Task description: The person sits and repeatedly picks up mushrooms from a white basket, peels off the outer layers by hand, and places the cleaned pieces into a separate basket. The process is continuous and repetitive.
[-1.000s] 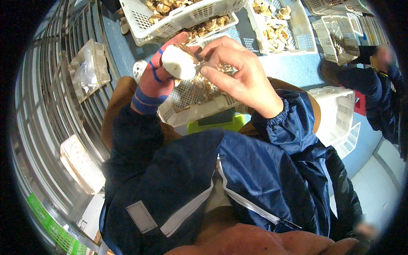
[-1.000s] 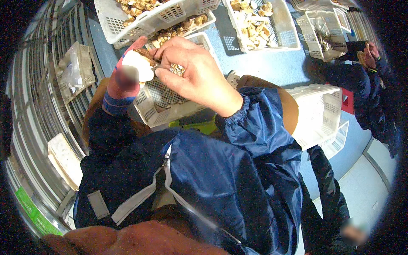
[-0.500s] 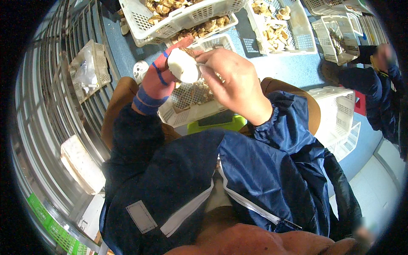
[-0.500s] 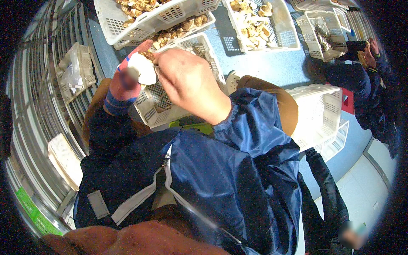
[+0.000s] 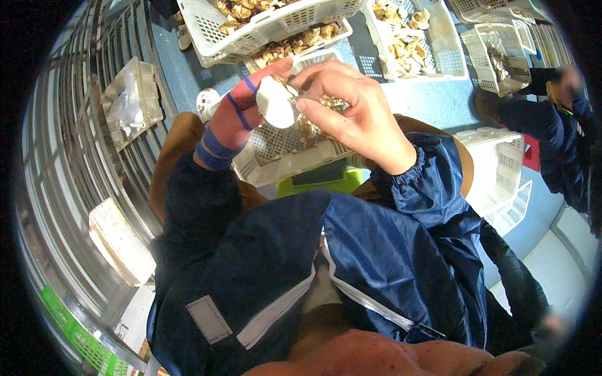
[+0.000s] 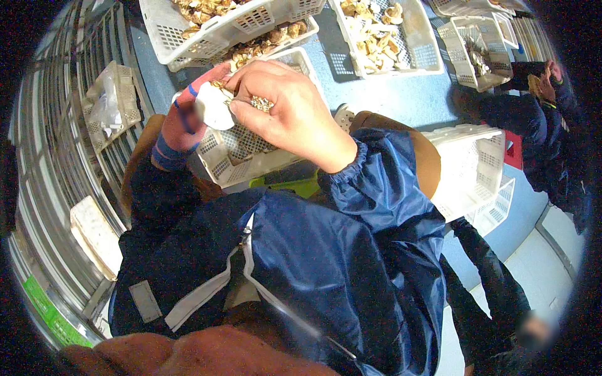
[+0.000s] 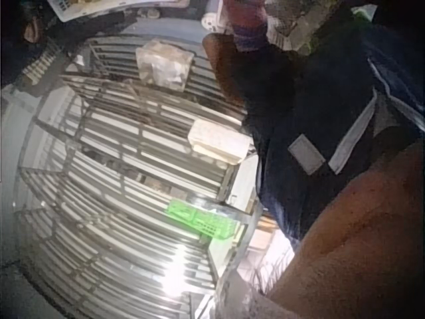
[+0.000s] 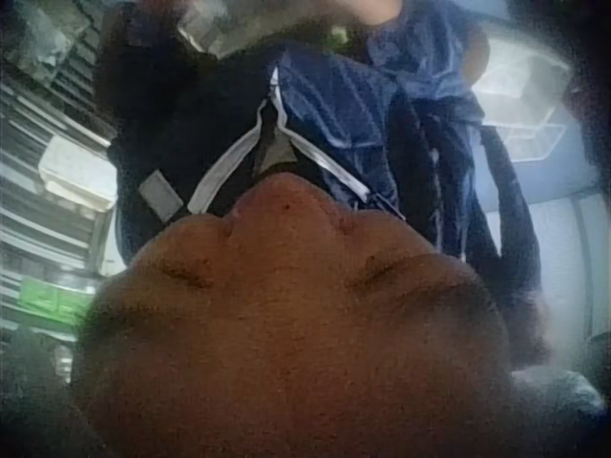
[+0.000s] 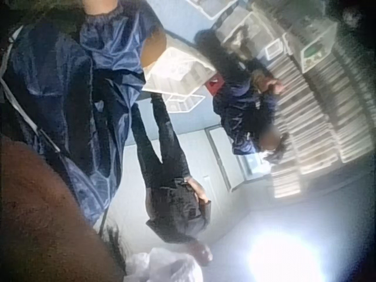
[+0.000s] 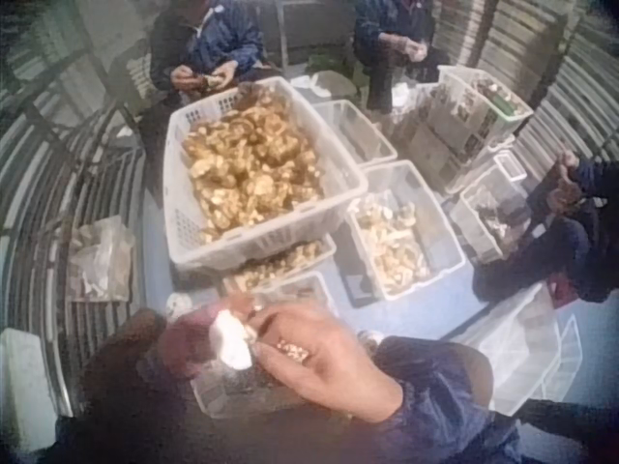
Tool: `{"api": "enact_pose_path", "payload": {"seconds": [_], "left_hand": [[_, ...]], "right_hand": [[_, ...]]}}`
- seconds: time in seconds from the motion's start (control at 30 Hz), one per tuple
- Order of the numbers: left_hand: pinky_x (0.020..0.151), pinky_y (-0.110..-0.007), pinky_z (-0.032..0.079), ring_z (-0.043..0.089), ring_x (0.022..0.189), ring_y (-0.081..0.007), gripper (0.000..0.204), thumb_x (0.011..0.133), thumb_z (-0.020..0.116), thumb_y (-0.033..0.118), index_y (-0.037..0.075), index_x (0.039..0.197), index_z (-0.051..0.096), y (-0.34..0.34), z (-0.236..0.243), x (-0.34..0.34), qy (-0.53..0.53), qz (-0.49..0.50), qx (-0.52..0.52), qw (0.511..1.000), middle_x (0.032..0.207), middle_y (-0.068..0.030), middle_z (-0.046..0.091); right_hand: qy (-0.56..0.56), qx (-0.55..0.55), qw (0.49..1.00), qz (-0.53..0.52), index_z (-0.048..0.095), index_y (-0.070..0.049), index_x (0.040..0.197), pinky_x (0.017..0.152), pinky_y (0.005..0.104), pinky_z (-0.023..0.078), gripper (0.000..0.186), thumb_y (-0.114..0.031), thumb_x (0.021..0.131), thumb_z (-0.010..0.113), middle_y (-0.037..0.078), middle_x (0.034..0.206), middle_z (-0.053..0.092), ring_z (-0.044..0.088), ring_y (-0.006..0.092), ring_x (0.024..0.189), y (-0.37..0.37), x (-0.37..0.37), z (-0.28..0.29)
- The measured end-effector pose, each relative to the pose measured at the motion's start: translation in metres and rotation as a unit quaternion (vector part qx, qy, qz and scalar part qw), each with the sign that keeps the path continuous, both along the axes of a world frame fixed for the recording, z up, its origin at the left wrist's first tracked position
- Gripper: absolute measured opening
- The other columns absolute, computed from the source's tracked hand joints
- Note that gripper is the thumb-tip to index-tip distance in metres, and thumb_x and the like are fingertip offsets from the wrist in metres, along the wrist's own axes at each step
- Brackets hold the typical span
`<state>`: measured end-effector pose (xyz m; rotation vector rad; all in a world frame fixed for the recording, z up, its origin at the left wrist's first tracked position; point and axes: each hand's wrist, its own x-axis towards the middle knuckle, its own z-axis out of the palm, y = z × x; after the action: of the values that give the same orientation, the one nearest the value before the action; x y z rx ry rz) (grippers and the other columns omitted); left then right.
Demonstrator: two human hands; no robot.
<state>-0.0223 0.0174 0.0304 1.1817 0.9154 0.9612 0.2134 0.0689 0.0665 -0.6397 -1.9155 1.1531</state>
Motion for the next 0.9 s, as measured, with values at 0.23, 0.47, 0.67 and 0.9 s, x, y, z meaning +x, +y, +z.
{"api": "enact_pose_path", "payload": {"seconds": [0.23,0.47,0.67,0.9], "left_hand": [[0.11,-0.032,0.04,0.053,0.13,-0.017,0.065,0.093,0.058,0.016,0.003,0.155,0.039,0.002,-0.002,-0.001,0.035,-0.034,0.011,0.999,0.145,-0.0074,0.054],[0.106,-0.031,0.044,0.057,0.122,-0.0166,0.068,0.088,0.055,0.013,0.002,0.154,0.039,-0.001,0.012,-0.002,0.013,0.003,-0.065,0.998,0.138,-0.0083,0.059],[0.106,-0.031,0.044,0.056,0.124,-0.0174,0.073,0.085,0.066,0.015,0.002,0.152,0.04,0.004,-0.006,-0.002,-0.054,0.049,-0.105,0.992,0.135,-0.008,0.059],[0.107,-0.032,0.044,0.054,0.127,-0.0185,0.072,0.085,0.067,0.015,0.002,0.151,0.04,0.004,-0.002,-0.004,0.005,0.005,-0.042,0.999,0.136,-0.0082,0.058]], "right_hand": [[-0.107,0.027,0.993,-0.043,0.063,0.001,0.089,0.083,0.0335,0.053,0.012,-0.008,0.09,0.071,0.015,0.098,0.071,0.069,0.026,0.09,-0.011,-0.002,0.0],[-0.044,-0.108,0.991,-0.067,0.062,-0.001,0.086,0.086,0.0319,0.051,0.014,-0.009,0.091,0.072,0.012,0.102,0.069,0.065,0.02,0.095,0.002,0.007,-0.006],[-0.036,-0.017,0.999,0.011,0.065,-0.002,0.081,0.088,0.035,0.05,0.013,-0.007,0.085,0.076,0.013,0.108,0.067,0.064,0.0237,0.102,-0.002,0.005,0.006],[-0.003,-0.073,0.997,0.018,0.066,-0.001,0.086,0.088,0.0335,0.051,0.01,-0.007,0.09,0.072,0.011,0.103,0.072,0.068,0.0208,0.097,-0.003,0.003,-0.001]]}}
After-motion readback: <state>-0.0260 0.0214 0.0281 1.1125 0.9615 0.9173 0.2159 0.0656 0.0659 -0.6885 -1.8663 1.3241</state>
